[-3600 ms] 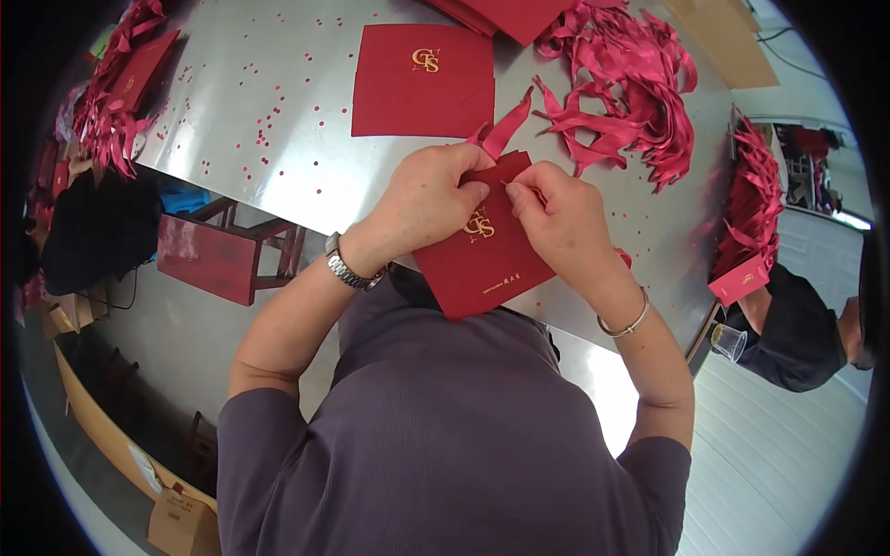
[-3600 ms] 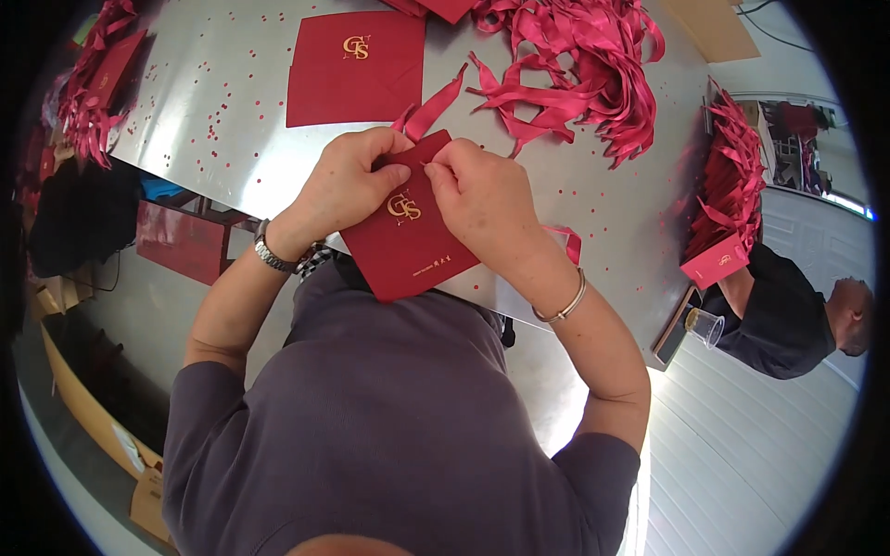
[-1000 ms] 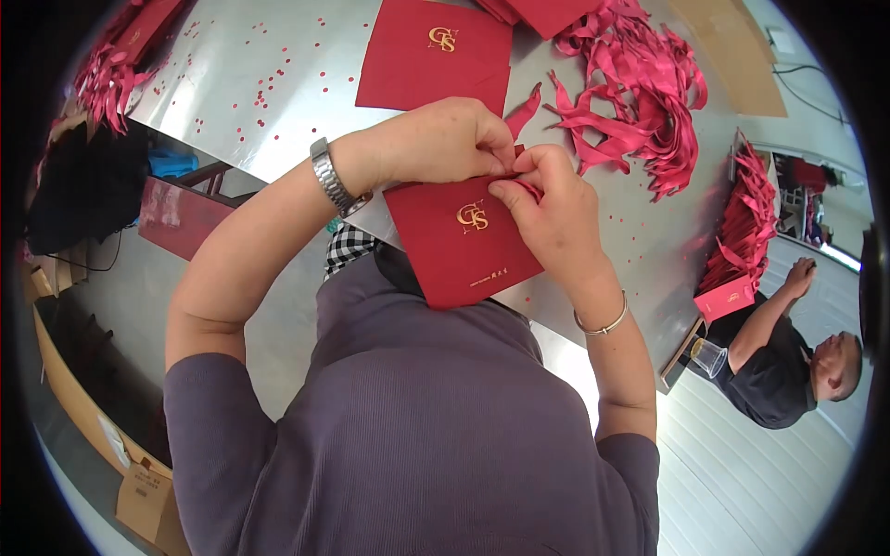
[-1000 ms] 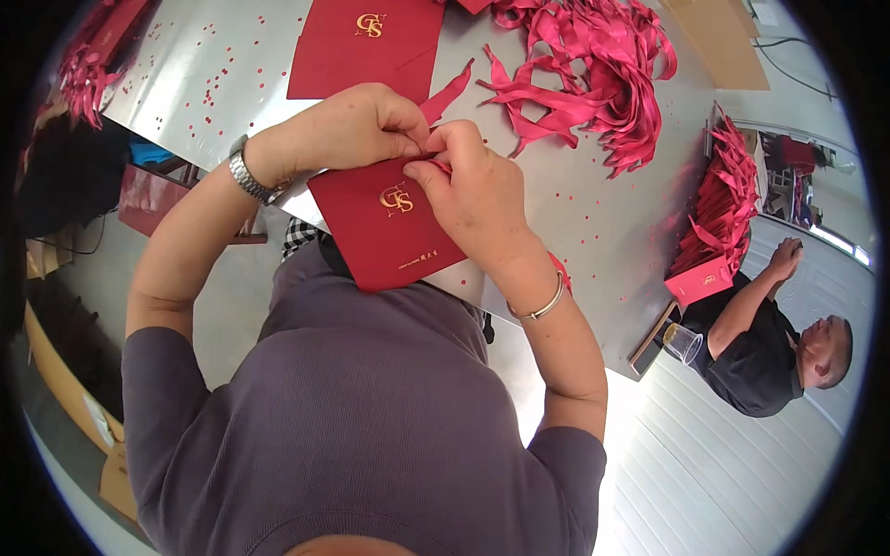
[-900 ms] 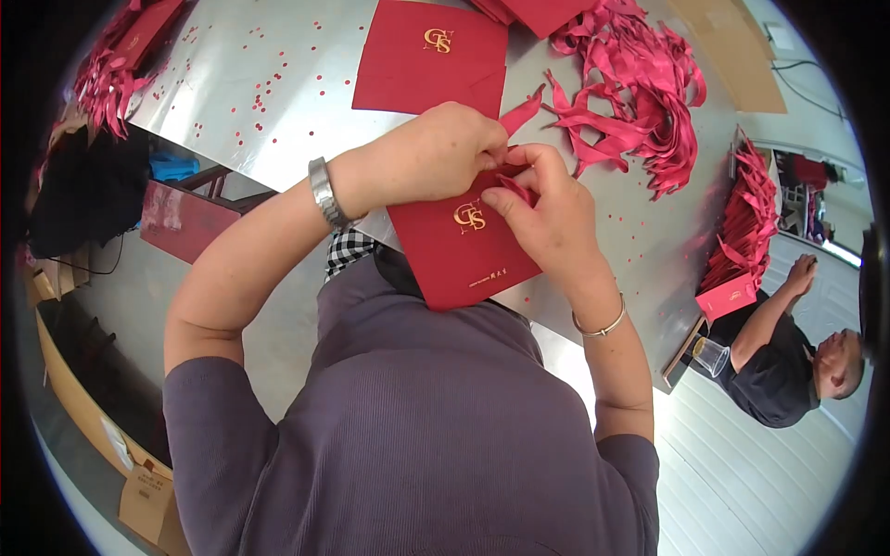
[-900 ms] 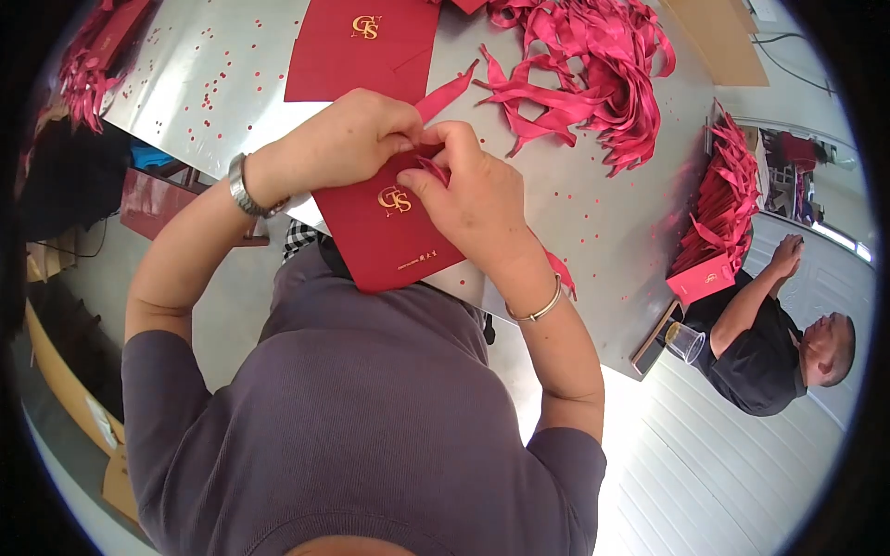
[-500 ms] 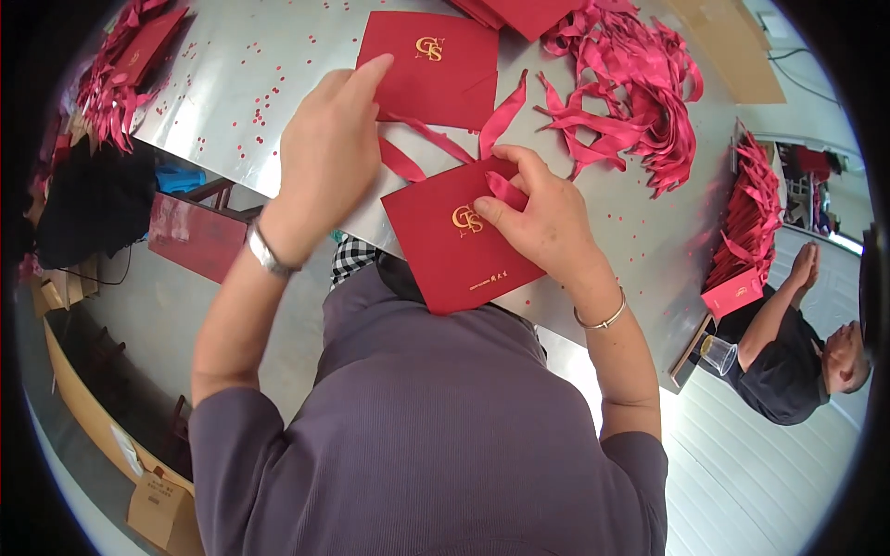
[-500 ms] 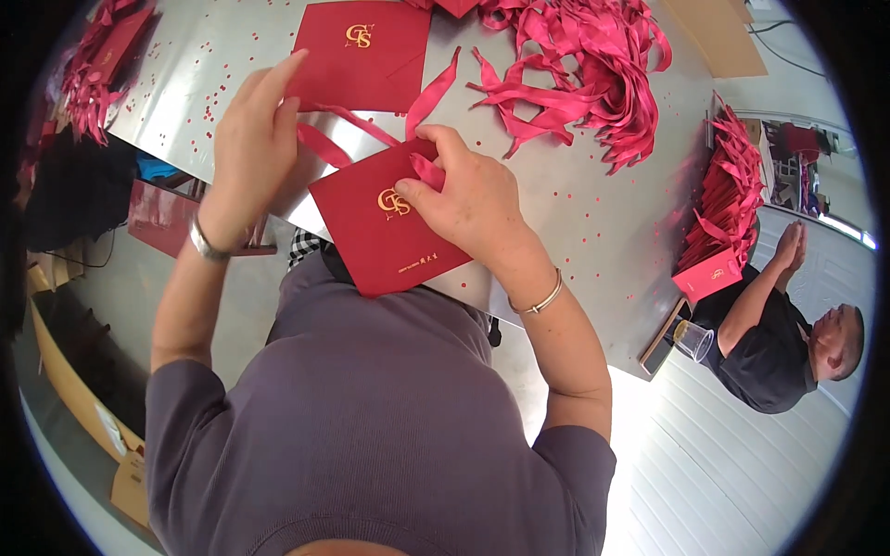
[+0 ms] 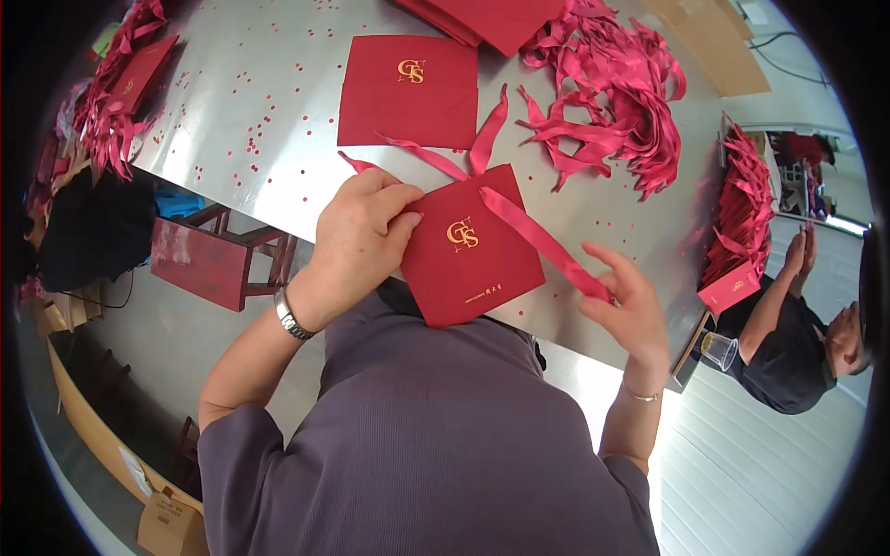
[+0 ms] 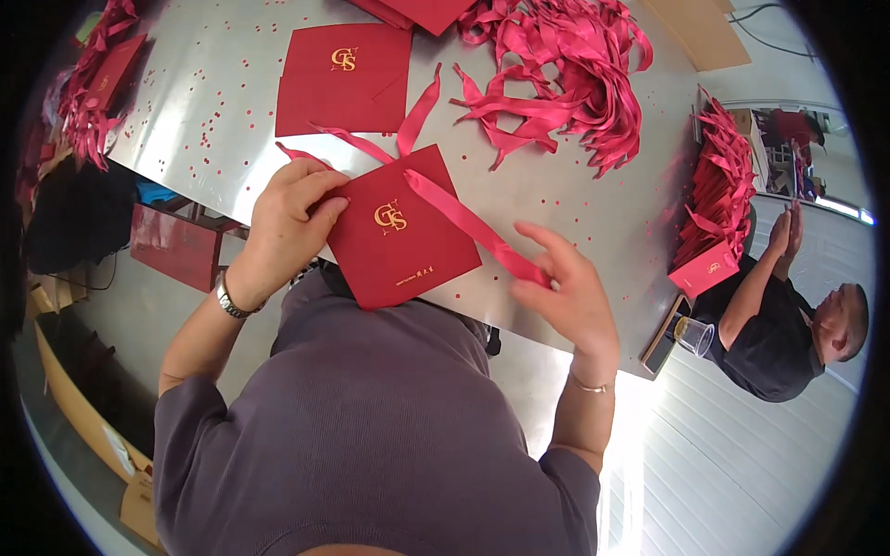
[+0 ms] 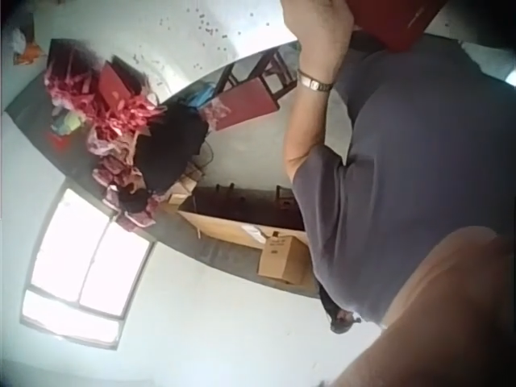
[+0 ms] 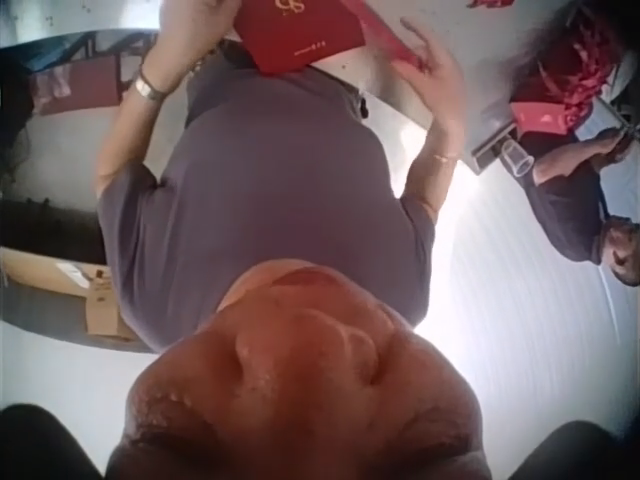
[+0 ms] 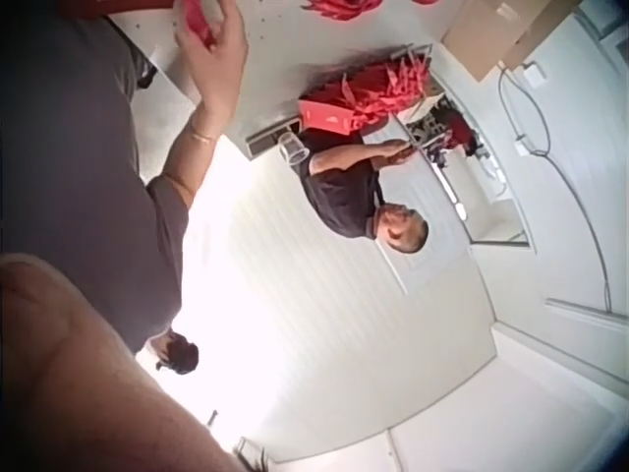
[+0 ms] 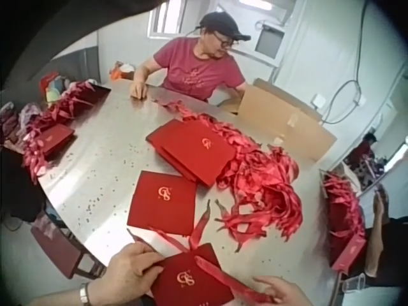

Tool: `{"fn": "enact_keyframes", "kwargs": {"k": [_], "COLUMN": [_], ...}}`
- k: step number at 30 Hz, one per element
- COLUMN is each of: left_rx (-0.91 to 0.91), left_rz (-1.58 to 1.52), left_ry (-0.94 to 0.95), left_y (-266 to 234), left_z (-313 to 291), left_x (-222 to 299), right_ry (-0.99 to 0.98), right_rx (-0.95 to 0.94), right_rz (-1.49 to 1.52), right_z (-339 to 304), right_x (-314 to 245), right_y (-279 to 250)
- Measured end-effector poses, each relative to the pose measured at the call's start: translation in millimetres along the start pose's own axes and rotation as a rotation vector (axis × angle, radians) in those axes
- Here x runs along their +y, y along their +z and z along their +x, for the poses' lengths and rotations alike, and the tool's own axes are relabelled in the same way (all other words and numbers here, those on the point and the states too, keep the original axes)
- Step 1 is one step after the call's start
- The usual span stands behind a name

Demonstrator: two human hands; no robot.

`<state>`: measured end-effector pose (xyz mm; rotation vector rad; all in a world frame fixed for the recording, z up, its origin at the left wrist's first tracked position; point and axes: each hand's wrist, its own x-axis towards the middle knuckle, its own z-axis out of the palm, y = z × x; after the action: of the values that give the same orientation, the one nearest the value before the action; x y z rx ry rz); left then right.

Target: The person assembles gift bags by threading ribbons into the bags to create handles and stacks the bags on the table by hand.

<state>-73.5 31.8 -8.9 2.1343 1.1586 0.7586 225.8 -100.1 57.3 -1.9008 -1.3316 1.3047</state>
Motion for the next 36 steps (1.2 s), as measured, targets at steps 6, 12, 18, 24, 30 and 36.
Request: {"fn": "enact_keyframes", "kwargs": {"k": [6,12,18,24,30,36], "left_rx": [-0.115,-0.149,-0.105,-0.027,-0.082,0.079], "left_rz": [-0.09,-0.077,-0.094,-0.097,-0.373,-0.109], "left_ry": [-0.145,-0.065,-0.045,-0.019,-0.098,0.16], "left_y": [-3.9,-10.1,-16.9,-0.4,16.8,29.8], "left_z": [4.7,5.0,7.6,8.3,11.5,12.6], "left_x": [3.7,-1.5,9.9,4.4,23.8,10.8], "right_ry": [-0.16,-0.327,-0.303,-0.748,-0.704,-0.769], "right_rx": [-0.037,-0.02,0.284,0.535,0.267,0.331], "right_rz": [0.618,0.801,0.425,-0.352,-0.184,-0.197], "right_z": [-34.7,-24.9,-8.4,26.3,63.6,75.3], "right_x": [37.7,15.1,6.3,-30.8,-17.9,-10.3], "right_y": [-8.5,16.2,32.7,52.7,102.7,110.6]}}
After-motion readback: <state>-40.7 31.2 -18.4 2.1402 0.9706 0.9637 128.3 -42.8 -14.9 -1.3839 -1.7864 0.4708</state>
